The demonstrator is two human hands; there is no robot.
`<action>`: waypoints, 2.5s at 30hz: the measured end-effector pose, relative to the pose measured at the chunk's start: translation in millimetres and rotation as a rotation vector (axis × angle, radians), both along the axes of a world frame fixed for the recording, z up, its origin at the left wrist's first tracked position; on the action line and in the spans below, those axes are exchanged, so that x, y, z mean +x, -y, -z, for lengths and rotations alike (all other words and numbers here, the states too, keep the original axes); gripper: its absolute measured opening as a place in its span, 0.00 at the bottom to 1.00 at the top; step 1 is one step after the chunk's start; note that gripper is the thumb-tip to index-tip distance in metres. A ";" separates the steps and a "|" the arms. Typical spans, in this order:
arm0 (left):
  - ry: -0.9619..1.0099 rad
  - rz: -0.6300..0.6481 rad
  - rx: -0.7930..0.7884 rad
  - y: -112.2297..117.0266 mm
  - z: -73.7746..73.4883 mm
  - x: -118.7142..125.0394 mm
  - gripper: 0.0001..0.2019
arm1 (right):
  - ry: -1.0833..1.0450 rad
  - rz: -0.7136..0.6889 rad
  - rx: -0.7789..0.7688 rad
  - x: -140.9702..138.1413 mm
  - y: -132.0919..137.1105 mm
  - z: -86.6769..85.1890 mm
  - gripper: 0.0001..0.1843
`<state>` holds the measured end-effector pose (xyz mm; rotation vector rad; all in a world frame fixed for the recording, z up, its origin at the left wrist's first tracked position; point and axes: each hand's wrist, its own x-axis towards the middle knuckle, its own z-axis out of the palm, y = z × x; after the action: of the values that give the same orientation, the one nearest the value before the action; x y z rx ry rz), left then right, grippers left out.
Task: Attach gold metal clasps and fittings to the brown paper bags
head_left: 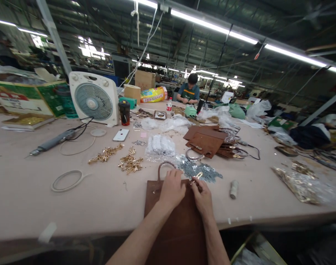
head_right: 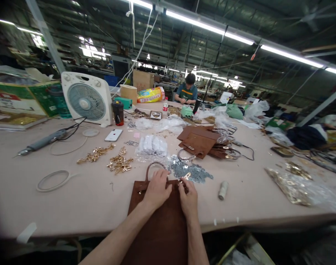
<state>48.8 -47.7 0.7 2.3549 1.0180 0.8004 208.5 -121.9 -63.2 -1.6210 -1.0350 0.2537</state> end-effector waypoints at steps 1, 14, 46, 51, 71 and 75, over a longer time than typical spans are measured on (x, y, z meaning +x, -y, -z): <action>-0.115 0.002 -0.016 -7.1 -3.6 -2.7 0.19 | 0.044 -0.014 -0.008 -0.8 -0.1 -0.9 0.22; -0.346 0.077 -0.157 -50.2 12.0 1.5 0.33 | 0.117 -0.054 -0.040 -4.6 -0.5 1.6 0.17; -0.245 0.010 -0.184 -53.4 16.8 2.9 0.12 | 0.167 0.009 -0.065 -29.9 13.8 -6.8 0.18; -0.252 0.038 -0.211 -54.3 9.8 1.6 0.11 | 0.245 -0.016 -0.062 -28.3 11.7 -3.2 0.18; -0.084 -0.016 -0.454 -57.2 17.3 -6.4 0.10 | 0.186 0.037 -0.194 -41.9 13.3 -6.2 0.20; 0.004 -0.008 -0.489 -60.0 22.5 -7.6 0.10 | 0.264 0.075 -0.213 -53.0 8.2 -10.0 0.20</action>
<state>41.2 12.3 -21.9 1.9308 1.0787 0.4871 155.5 -130.0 -53.3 -1.9193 -1.1735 0.1028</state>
